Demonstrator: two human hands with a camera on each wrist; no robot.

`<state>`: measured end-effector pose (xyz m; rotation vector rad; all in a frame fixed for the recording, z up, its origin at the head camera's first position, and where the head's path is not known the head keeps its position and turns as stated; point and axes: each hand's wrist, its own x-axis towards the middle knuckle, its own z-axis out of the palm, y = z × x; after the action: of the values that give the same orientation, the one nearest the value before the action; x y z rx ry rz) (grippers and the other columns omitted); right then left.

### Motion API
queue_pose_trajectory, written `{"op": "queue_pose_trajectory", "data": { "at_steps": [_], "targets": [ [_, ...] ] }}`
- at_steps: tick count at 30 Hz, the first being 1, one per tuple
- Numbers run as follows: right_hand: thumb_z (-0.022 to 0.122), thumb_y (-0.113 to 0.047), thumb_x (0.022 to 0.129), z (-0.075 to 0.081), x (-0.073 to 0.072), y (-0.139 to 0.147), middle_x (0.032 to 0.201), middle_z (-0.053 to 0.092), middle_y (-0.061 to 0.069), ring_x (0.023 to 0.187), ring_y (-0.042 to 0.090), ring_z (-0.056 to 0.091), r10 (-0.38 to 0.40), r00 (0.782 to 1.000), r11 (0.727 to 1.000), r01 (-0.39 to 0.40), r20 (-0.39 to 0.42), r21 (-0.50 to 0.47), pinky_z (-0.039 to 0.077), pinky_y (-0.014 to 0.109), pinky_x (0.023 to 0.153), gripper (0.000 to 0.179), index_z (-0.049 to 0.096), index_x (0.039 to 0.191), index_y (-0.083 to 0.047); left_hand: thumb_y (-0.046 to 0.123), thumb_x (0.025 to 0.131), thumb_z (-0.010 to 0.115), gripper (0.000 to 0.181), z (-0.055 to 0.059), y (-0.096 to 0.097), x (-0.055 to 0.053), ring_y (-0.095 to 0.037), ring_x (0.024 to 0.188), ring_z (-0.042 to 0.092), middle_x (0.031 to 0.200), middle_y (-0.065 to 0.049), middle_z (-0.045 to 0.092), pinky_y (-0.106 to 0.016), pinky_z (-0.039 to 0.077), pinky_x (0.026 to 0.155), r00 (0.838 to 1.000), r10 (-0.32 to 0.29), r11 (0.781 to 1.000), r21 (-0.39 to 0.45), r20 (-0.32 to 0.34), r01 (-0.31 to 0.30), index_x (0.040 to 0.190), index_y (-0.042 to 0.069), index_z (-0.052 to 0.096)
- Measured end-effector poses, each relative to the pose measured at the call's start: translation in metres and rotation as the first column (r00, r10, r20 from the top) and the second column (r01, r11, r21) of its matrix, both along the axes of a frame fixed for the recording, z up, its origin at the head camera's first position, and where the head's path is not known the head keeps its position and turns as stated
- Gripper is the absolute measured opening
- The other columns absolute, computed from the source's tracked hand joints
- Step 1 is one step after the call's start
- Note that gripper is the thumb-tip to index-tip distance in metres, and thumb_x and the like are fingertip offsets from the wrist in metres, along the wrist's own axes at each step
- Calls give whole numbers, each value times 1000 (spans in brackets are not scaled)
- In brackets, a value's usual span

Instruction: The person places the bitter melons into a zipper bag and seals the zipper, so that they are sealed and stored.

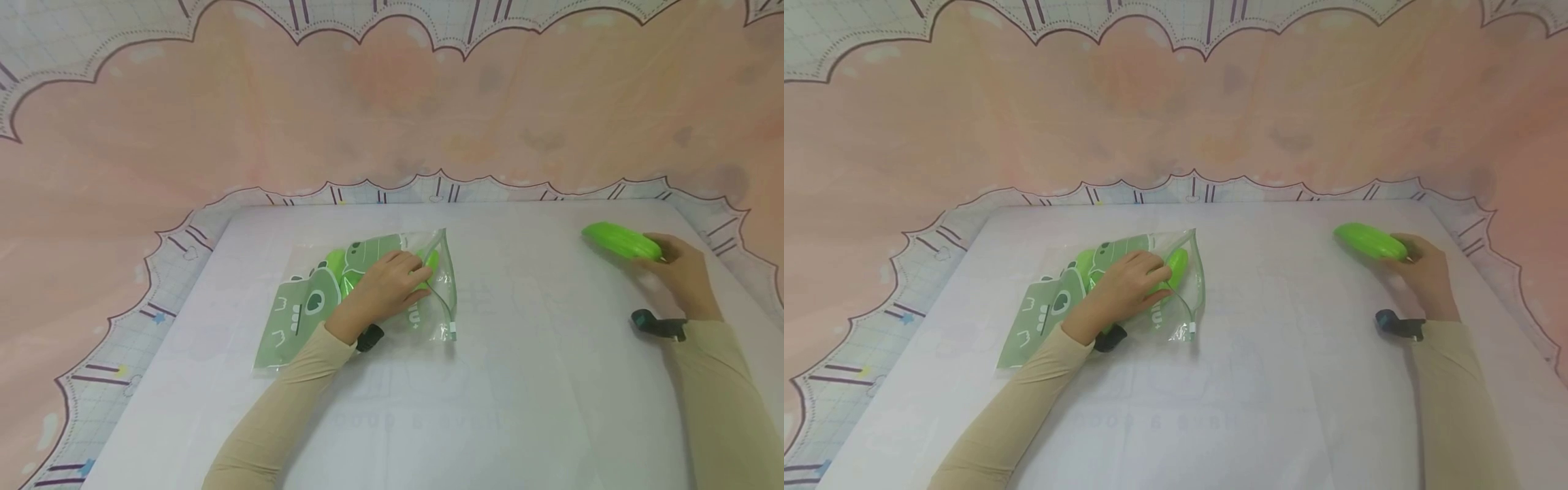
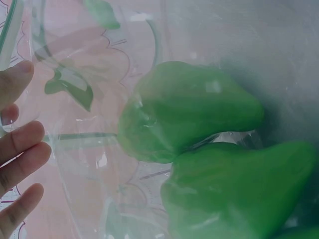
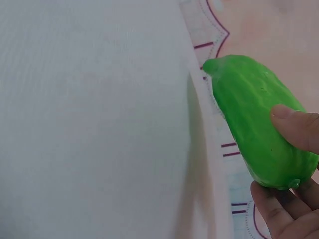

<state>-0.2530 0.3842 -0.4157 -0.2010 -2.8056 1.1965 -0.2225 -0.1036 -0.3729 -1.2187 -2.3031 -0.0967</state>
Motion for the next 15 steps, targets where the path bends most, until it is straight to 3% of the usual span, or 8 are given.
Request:
{"op": "queue_pose_trajectory", "data": {
  "at_steps": [9,11,14,15],
  "targets": [
    [59,-36,91,3,-1,-7,148,38,12,123,5,40,35,998,999,-36,-48,-5,32,46,111,63,36,144,-13,25,82,71,20,0,0,-1,-18,86,60,86,-1,61,-30,46,92,1000,-7,1000,8,-7,7,90,11,60],
    [61,-36,90,1,-3,-6,146,42,4,119,0,41,27,998,999,-28,-56,-20,35,36,111,61,38,143,-18,26,82,71,20,1,0,0,-18,86,60,86,-1,61,-30,46,91,1000,-6,1000,9,-7,6,90,11,61],
    [61,-35,90,-1,-7,-5,148,40,6,129,12,41,34,998,998,-37,-56,-47,33,38,112,61,37,144,-19,26,82,71,20,0,0,0,-18,86,60,86,-1,61,-31,46,92,1000,-3,1000,8,-6,3,91,11,61],
    [61,-37,89,-3,-8,-4,147,40,4,129,12,41,29,998,999,-31,-58,-43,34,33,112,61,38,143,-21,26,82,71,20,0,0,-1,-18,86,61,85,-1,61,-31,46,91,1000,-2,1000,7,-6,2,91,12,61]
  ]
}}
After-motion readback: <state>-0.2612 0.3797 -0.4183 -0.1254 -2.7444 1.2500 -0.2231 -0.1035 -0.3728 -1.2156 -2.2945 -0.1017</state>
